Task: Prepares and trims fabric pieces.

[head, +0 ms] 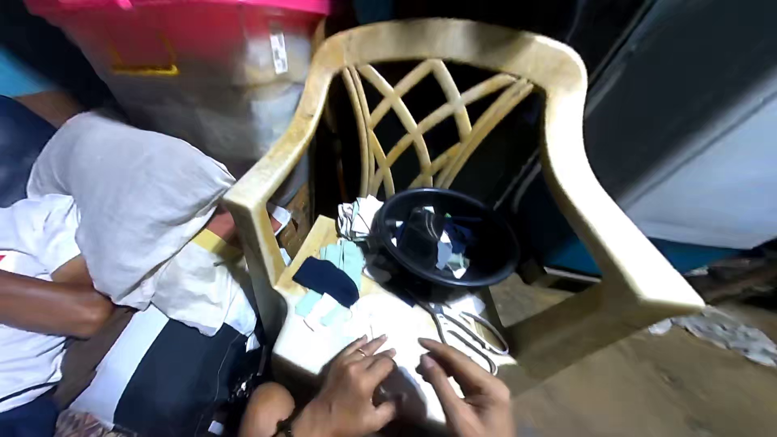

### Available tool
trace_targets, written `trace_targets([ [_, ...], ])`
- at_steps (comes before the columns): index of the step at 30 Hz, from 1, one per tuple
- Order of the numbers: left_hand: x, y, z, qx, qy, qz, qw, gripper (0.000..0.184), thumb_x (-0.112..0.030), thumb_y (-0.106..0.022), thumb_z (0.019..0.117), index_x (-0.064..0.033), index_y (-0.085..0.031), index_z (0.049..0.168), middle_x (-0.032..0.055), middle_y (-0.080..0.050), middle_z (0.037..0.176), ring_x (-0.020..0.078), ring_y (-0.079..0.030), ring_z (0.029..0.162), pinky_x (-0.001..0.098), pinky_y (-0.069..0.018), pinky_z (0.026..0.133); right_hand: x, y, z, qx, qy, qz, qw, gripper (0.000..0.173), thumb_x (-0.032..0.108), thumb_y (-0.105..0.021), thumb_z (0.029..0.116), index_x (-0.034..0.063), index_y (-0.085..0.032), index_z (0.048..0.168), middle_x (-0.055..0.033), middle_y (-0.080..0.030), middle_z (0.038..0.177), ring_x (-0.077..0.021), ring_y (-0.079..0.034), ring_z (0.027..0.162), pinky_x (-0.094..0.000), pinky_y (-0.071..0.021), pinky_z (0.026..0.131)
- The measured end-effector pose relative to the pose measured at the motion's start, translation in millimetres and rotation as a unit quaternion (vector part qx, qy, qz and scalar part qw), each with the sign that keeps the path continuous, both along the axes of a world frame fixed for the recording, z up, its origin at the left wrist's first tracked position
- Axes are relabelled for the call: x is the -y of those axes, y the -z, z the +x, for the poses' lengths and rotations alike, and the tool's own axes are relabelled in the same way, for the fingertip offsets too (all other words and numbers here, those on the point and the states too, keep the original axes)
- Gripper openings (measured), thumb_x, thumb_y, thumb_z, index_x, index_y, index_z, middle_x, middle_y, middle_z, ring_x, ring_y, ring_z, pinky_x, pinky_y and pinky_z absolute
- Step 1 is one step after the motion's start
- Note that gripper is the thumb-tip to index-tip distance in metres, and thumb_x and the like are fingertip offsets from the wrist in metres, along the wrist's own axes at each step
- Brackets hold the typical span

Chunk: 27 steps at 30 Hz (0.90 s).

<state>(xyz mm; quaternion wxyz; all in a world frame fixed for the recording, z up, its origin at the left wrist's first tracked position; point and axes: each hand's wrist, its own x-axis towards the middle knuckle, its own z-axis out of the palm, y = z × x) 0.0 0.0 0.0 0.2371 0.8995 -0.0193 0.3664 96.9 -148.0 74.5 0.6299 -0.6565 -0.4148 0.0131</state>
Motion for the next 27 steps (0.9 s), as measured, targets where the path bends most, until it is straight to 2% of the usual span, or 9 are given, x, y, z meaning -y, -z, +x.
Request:
trace_targets([
  [3,-25.3,-40.5,5.7,-0.021,-0.1,-0.119,0.988,0.024,-0.017,-0.07,0.0906,0.0026,-0.074,0.104,0.0158,-0.075,0.106,0.0259,-0.074,0.102,0.0404,-0.0593,0.09,-30.2,27.6,23.6,0.071,0.024,-0.092,0.993,0.023,0.005,-0.061,0.0902,-0.0056,-0.076,0.104,-0.0129,-0.073,0.088,-0.0116,-0.069,0.078,-0.0246,-0.0571,0.073],
  [6,-71.8,-100.2,36.3,-0.166,-0.135,-0.22,0.952,0.025,-0.007,-0.062,0.0981,0.0068,-0.068,0.118,0.0228,-0.068,0.119,0.031,-0.067,0.112,0.0432,-0.0534,0.099,-52.8,46.3,38.6,0.103,0.033,-0.173,0.979,0.019,0.005,-0.064,0.0893,-0.0048,-0.077,0.1,-0.0174,-0.073,0.086,-0.0286,-0.071,0.076,-0.0456,-0.0582,0.073],
  [9,-121.1,-118.0,91.1,-0.197,-0.151,-0.26,0.933,0.024,-0.002,-0.058,0.0991,0.0075,-0.067,0.119,0.0231,-0.066,0.124,0.0301,-0.063,0.119,0.0414,-0.0484,0.106,-64.5,60.4,33.3,0.086,0.049,-0.238,0.966,0.016,0.009,-0.066,0.0911,-0.0008,-0.078,0.096,-0.0162,-0.074,0.089,-0.0332,-0.073,0.084,-0.0562,-0.0568,0.078],
  [11,-146.6,-111.8,124.6,-0.184,-0.143,-0.24,0.942,0.024,0.002,-0.057,0.098,0.0074,-0.067,0.119,0.0233,-0.065,0.124,0.0319,-0.062,0.118,0.0432,-0.0479,0.105,-68.6,67.0,25.8,0.146,0.089,-0.228,0.958,0.015,0.011,-0.067,0.0874,0.0019,-0.078,0.092,-0.014,-0.073,0.084,-0.0333,-0.073,0.081,-0.0545,-0.0575,0.071],
  [16,-180.2,-97.8,171.9,-0.223,-0.039,-0.075,0.971,0.039,0.012,-0.052,0.0944,0.0031,-0.066,0.13,0.0199,-0.057,0.145,0.0316,-0.054,0.136,0.0453,-0.0396,0.116,-66.4,72.4,26.8,0.182,0.093,-0.205,0.957,0.019,0.017,-0.064,0.0876,0.0051,-0.079,0.091,-0.0088,-0.072,0.08,-0.0265,-0.072,0.077,-0.0448,-0.0578,0.067],
  [18,-183.3,-102.8,179.7,-0.267,-0.046,-0.032,0.962,0.043,0.013,-0.056,0.0912,0.0014,-0.065,0.131,0.0203,-0.061,0.138,0.0344,-0.054,0.133,0.0479,-0.0386,0.115,-66.5,72.0,26.8,0.178,0.093,-0.204,0.958,0.019,0.017,-0.064,0.0874,0.0057,-0.079,0.09,-0.0081,-0.072,0.079,-0.0253,-0.072,0.076,-0.0432,-0.0574,0.066],
  [21,-190.4,-106.1,184.5,-0.279,-0.057,0.008,0.958,0.02,0.007,-0.064,0.0921,0.0051,-0.072,0.11,0.0245,-0.065,0.116,0.04,-0.059,0.119,0.0518,-0.0444,0.106,-66.9,71.4,26.5,0.166,0.09,-0.209,0.96,0.019,0.017,-0.065,0.088,0.0057,-0.079,0.09,-0.0081,-0.072,0.079,-0.0255,-0.072,0.076,-0.0438,-0.0574,0.067],
  [23,-192.7,-107.5,178.2,-0.245,-0.074,-0.032,0.966,0.01,0.003,-0.065,0.0939,0.0069,-0.071,0.1,0.0247,-0.066,0.111,0.0394,-0.062,0.113,0.053,-0.0471,0.102,-67.0,72.1,25.7,0.162,0.089,-0.206,0.961,0.019,0.018,-0.065,0.0882,0.0058,-0.079,0.089,-0.0081,-0.072,0.078,-0.0252,-0.072,0.077,-0.0434,-0.0574,0.067],
  [27,-176.4,-116.2,147.8,-0.023,-0.135,-0.22,0.966,0.012,0.001,-0.065,0.0954,0.0065,-0.068,0.106,0.0208,-0.068,0.12,0.0301,-0.066,0.11,0.047,-0.0523,0.097,-66.6,74.4,26.3,0.159,0.093,-0.196,0.963,0.021,0.02,-0.063,0.0874,0.0068,-0.079,0.088,-0.0077,-0.071,0.077,-0.0251,-0.071,0.075,-0.0445,-0.0571,0.066],
])
